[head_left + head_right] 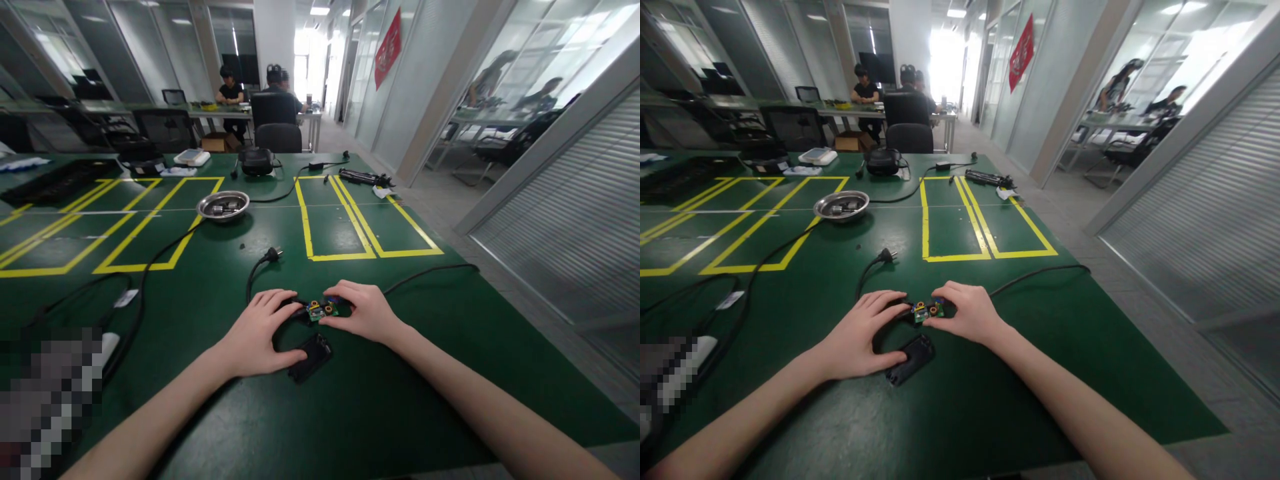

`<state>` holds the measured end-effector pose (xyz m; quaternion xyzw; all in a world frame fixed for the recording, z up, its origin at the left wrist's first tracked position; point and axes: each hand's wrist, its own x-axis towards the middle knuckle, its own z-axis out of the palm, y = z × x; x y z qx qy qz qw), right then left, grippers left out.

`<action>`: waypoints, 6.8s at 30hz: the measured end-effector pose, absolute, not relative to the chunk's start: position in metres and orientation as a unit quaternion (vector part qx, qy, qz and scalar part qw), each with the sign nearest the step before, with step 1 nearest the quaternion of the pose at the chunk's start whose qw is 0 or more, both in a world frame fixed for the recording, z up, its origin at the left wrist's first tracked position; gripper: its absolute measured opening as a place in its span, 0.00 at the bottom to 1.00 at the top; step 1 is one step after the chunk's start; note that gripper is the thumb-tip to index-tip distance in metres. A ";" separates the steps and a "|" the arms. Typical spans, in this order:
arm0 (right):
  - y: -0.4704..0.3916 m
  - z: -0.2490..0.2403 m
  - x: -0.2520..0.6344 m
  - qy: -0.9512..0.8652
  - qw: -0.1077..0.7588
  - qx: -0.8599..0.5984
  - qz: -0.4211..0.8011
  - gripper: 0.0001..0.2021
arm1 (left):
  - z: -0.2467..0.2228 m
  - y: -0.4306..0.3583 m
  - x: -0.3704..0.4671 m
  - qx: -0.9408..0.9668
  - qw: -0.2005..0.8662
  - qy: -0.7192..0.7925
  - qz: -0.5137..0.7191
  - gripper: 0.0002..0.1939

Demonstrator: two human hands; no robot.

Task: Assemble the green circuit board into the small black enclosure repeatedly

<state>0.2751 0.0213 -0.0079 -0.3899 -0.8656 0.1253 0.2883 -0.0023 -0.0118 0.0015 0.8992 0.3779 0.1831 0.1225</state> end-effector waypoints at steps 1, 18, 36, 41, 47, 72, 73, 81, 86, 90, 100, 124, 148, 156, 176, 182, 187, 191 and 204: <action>0.025 -0.008 0.279 -0.860 0.274 -0.414 0.116 0.21 | 0.002 -0.011 -0.002 0.897 0.121 0.385 0.180 0.36; 0.013 -0.008 0.271 -0.838 0.250 -0.435 0.217 0.13 | -0.001 -0.001 -0.002 0.889 0.126 0.412 0.156 0.43; 0.002 -0.011 0.254 -0.809 0.304 -0.382 0.327 0.10 | -0.004 0.001 -0.010 0.882 0.220 0.348 0.229 0.35; 0.003 -0.009 0.253 -0.818 0.306 -0.374 0.313 0.08 | 0.005 -0.001 -0.016 0.877 0.216 0.350 0.250 0.25; 0.005 -0.011 0.254 -0.822 0.303 -0.369 0.312 0.07 | 0.011 -0.001 -0.024 0.886 0.198 0.347 0.233 0.25; 0.007 -0.013 0.262 -0.850 0.268 -0.334 0.307 0.13 | 0.007 -0.002 -0.011 0.869 0.175 0.378 0.267 0.08; 0.007 -0.012 0.262 -0.852 0.265 -0.335 0.304 0.12 | 0.007 -0.002 -0.011 0.872 0.182 0.375 0.258 0.06; 0.005 -0.006 0.264 -0.874 0.244 -0.327 0.262 0.12 | 0.003 -0.001 -0.008 0.880 0.194 0.379 0.209 0.06; 0.013 -0.001 0.274 -0.881 0.256 -0.338 0.210 0.15 | 0.009 -0.002 -0.009 0.866 0.219 0.394 0.217 0.07; 0.025 0.004 0.287 -0.871 0.228 -0.375 0.221 0.19 | 0.014 -0.001 -0.013 0.804 0.348 0.417 0.242 0.09; 0.027 0.011 0.294 -0.805 0.152 -0.341 0.461 0.26 | 0.023 0.003 -0.021 0.662 0.632 0.372 0.155 0.18; 0.023 0.006 0.285 -0.876 0.222 -0.313 0.291 0.08 | 0.007 -0.006 -0.011 0.887 0.191 0.345 0.239 0.09; 0.019 -0.002 0.269 -0.895 0.316 -0.294 0.114 0.05 | -0.001 -0.006 0.005 0.903 -0.019 0.344 0.259 0.21; 0.027 -0.018 0.267 -0.871 0.290 -0.348 0.189 0.16 | -0.010 0.000 0.007 0.903 0.075 0.362 0.219 0.45; 0.016 -0.010 0.265 -0.849 0.359 -0.275 0.272 0.15 | -0.007 -0.008 0.004 0.879 0.182 0.344 0.275 0.45; 0.016 -0.010 0.264 -0.853 0.363 -0.273 0.257 0.14 | -0.007 -0.008 0.003 0.877 0.187 0.346 0.275 0.48; 0.015 -0.010 0.263 -0.851 0.365 -0.283 0.250 0.14 | -0.008 -0.008 0.002 0.877 0.188 0.346 0.275 0.51; 0.016 -0.011 0.263 -0.851 0.365 -0.278 0.256 0.14 | -0.006 -0.007 0.003 0.880 0.183 0.342 0.274 0.47; 0.011 0.004 0.267 -0.897 0.308 -0.229 0.221 0.07 | 0.002 -0.008 0.006 0.880 0.180 0.354 0.262 0.16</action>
